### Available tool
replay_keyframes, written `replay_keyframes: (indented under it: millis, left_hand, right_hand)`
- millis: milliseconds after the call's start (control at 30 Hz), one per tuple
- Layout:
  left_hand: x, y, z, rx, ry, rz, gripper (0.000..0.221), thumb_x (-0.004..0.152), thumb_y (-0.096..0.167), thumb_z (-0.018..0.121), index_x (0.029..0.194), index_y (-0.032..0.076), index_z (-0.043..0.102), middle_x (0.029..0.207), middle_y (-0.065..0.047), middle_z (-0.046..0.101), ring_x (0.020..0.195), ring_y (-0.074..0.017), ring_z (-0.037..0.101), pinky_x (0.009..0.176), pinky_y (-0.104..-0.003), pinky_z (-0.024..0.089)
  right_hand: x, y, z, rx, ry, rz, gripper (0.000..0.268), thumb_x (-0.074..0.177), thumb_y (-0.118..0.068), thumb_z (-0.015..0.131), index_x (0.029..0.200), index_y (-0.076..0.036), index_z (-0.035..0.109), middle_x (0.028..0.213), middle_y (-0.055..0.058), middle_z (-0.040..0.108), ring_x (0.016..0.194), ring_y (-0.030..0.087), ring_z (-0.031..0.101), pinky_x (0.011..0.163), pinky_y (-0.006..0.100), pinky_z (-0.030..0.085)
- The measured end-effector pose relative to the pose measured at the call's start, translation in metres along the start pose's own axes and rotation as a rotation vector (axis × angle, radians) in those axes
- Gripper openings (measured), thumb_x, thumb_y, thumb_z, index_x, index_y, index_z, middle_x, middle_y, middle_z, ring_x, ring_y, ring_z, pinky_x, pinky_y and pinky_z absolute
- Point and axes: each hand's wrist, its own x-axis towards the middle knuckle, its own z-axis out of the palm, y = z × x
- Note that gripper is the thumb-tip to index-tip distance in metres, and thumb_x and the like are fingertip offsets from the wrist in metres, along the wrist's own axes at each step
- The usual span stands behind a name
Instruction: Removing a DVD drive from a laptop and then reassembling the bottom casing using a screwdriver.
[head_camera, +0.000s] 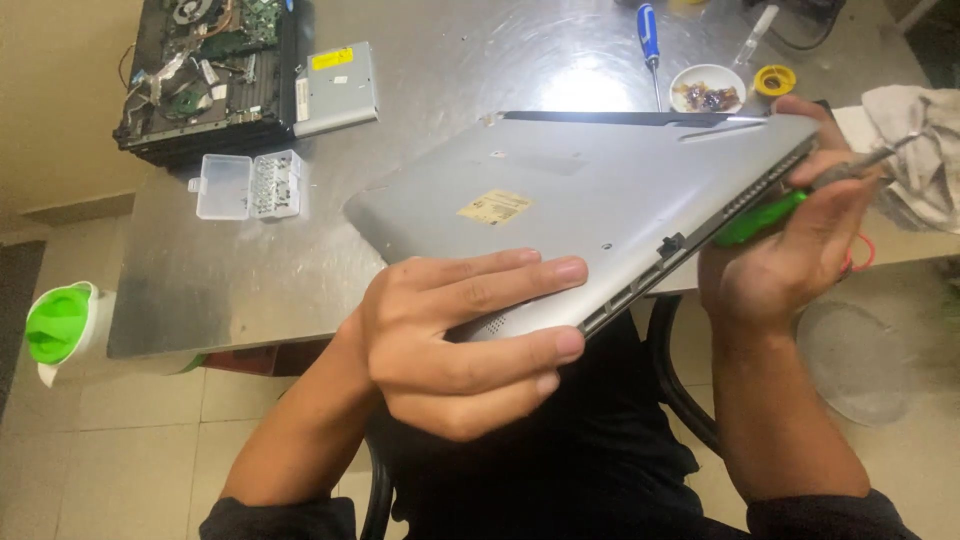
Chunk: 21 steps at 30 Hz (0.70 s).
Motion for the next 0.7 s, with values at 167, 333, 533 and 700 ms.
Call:
replay_keyframes:
  millis: [167, 333, 533, 700]
  left_hand:
    - [-0.05, 0.0, 0.017, 0.101, 0.234, -0.063, 0.019, 0.108, 0.01, 0.059, 0.123, 0.007, 0.048, 0.115, -0.016, 0.067, 0.094, -0.0368, 0.08, 0.079, -0.042, 0.072]
    - [-0.096, 0.017, 0.034, 0.239, 0.386, -0.461, 0.023, 0.109, 0.021, 0.056, 0.129, 0.016, 0.043, 0.115, -0.014, 0.07, 0.102, -0.0351, 0.076, 0.105, -0.053, 0.055]
    - [-0.116, 0.038, 0.08, 0.157, 1.054, -1.031, 0.038, 0.098, 0.007, 0.074, 0.129, 0.013, 0.053, 0.136, -0.013, 0.056, 0.136, -0.0306, 0.056, 0.124, -0.046, 0.047]
    - [-0.107, 0.054, 0.089, 0.211, 1.083, -1.23, 0.053, 0.109, 0.04, 0.064, 0.147, 0.008, 0.045, 0.154, -0.01, 0.05, 0.152, -0.0246, 0.045, 0.134, -0.043, 0.04]
  right_hand:
    - [-0.005, -0.015, 0.01, -0.195, 0.032, -0.096, 0.037, 0.114, -0.051, 0.047, 0.104, -0.016, 0.037, 0.138, 0.017, 0.047, 0.121, 0.027, 0.048, 0.114, 0.043, 0.047]
    - [-0.015, -0.006, 0.017, -0.247, 0.005, -0.103, 0.041, 0.114, -0.05, 0.047, 0.102, -0.012, 0.037, 0.14, 0.017, 0.048, 0.123, 0.023, 0.048, 0.113, 0.039, 0.042]
    - [-0.038, 0.015, 0.032, -0.29, 0.005, -0.071, 0.05, 0.111, -0.057, 0.051, 0.1, -0.008, 0.043, 0.141, 0.01, 0.05, 0.122, 0.021, 0.051, 0.119, 0.04, 0.043]
    - [-0.053, 0.025, 0.043, -0.461, 0.016, -0.075, 0.054, 0.111, -0.058, 0.047, 0.111, -0.004, 0.049, 0.137, 0.01, 0.052, 0.088, 0.011, 0.04, 0.105, 0.031, 0.036]
